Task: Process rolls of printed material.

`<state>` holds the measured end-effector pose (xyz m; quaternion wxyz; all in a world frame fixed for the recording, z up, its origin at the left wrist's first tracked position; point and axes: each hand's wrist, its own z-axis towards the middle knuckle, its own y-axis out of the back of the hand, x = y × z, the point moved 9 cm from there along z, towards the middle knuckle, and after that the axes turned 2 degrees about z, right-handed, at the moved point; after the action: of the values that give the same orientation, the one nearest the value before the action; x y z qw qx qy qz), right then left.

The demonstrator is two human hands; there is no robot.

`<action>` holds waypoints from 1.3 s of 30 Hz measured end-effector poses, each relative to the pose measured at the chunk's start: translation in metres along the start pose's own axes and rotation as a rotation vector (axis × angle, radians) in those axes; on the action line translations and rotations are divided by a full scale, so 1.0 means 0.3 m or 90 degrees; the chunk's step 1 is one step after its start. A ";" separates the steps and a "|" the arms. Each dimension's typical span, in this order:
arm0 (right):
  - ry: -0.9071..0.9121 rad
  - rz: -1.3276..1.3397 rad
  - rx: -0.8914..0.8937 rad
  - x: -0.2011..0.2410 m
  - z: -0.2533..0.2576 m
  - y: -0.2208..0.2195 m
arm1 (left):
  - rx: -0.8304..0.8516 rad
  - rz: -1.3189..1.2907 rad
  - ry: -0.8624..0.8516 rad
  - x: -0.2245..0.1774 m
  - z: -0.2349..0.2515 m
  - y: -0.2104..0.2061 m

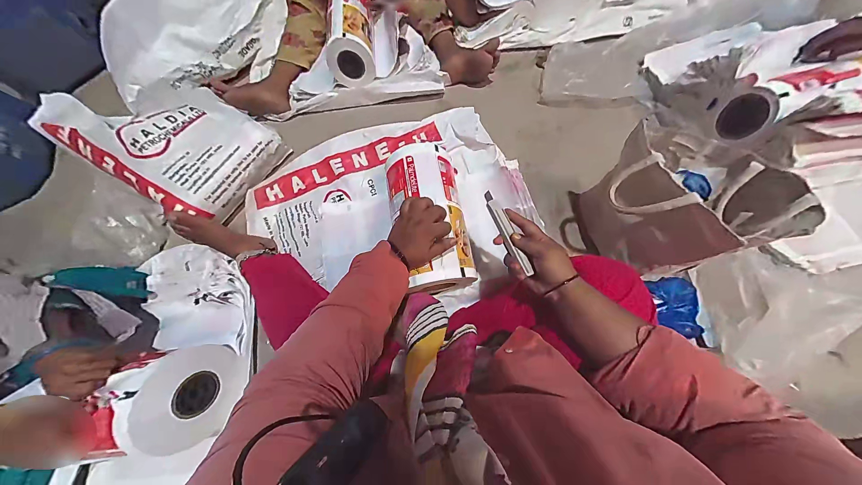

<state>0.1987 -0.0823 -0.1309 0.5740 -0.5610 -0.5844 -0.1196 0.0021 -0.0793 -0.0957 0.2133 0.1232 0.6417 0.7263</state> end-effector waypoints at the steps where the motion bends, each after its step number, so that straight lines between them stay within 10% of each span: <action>1: 0.007 0.005 0.002 0.008 0.007 0.000 | -0.003 0.004 -0.004 -0.004 0.007 0.001; 18: 0.005 -0.038 -0.005 0.002 0.004 -0.005 | -0.076 -0.066 0.051 0.003 -0.066 0.006; 29: 0.073 -0.780 0.067 -0.042 -0.144 -0.228 | -0.189 -0.197 0.158 0.067 -0.101 0.025; 39: -0.091 -0.897 0.112 -0.059 -0.145 -0.380 | -0.223 -0.205 0.207 0.090 -0.120 0.040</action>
<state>0.1265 -0.1645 -0.0740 0.3635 -0.0085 -0.8517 -0.3773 -0.0397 -0.0995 -0.0918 0.2381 -0.1368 0.5436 0.7932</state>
